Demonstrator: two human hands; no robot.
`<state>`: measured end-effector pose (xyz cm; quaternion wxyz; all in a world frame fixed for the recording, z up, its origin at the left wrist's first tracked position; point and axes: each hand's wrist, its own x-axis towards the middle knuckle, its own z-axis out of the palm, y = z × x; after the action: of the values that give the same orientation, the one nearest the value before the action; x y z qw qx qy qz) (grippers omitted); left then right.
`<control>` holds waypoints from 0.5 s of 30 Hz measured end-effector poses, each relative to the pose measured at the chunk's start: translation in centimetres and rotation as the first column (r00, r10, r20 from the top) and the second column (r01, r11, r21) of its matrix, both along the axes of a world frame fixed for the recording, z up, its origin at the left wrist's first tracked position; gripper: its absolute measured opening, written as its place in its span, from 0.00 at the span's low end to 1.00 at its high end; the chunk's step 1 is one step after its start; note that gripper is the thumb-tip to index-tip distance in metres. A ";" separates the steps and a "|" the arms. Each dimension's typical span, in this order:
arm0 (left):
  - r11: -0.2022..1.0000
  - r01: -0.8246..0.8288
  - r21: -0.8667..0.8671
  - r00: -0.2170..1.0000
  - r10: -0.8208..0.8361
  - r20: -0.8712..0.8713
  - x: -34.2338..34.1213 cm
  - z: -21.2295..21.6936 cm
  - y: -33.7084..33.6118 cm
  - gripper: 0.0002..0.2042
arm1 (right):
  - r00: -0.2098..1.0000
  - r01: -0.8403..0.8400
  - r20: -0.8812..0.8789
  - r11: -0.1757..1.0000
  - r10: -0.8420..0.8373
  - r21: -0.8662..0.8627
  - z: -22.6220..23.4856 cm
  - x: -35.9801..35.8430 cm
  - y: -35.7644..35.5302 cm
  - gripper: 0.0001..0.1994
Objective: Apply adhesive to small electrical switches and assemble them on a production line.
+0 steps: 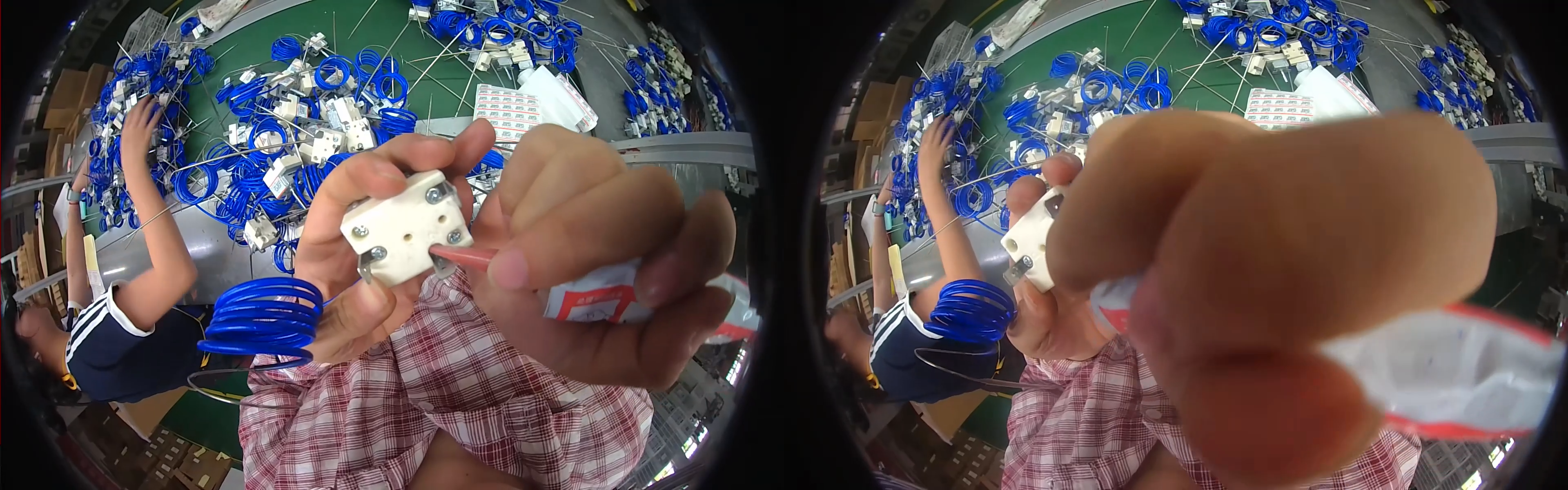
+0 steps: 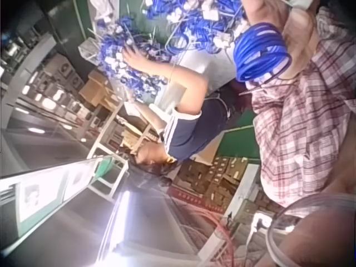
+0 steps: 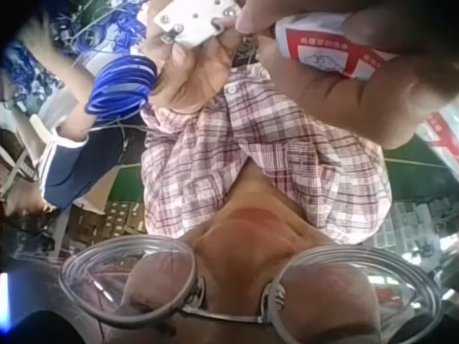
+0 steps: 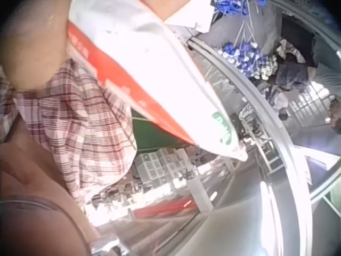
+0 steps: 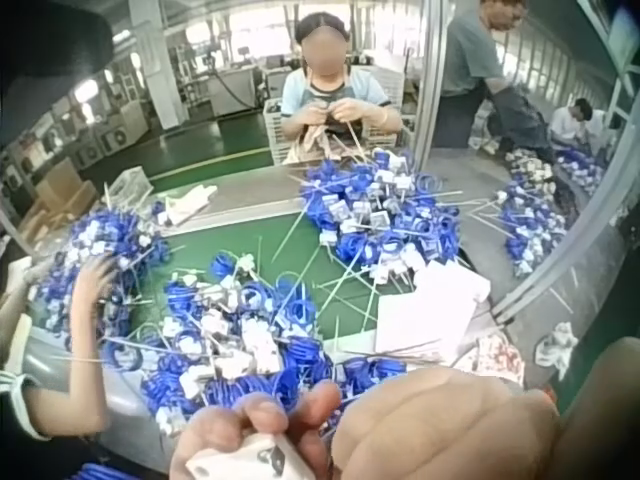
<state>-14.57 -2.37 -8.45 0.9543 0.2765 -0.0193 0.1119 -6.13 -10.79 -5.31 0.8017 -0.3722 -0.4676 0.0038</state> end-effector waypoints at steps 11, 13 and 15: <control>1.000 -0.001 -0.016 0.967 0.005 0.255 0.2 -2.2 -0.1 0.30 | 0.983 -0.135 -0.116 0.988 0.144 0.076 0.0 0.4 0.6 0.16; 1.000 0.006 -0.005 0.959 -0.004 0.284 0.4 -2.6 0.1 0.27 | 0.982 -0.131 -0.122 0.983 0.147 0.128 -0.3 0.3 0.7 0.15; 1.000 0.014 0.006 0.949 -0.015 0.314 0.4 -2.5 0.1 0.25 | 0.978 -0.161 -0.122 0.983 0.171 0.084 0.2 0.4 0.5 0.15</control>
<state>-14.18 -2.29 -10.97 0.9393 0.2568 -0.1730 0.1475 -5.69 -10.24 -5.12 0.8404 -0.3008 -0.4442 0.0775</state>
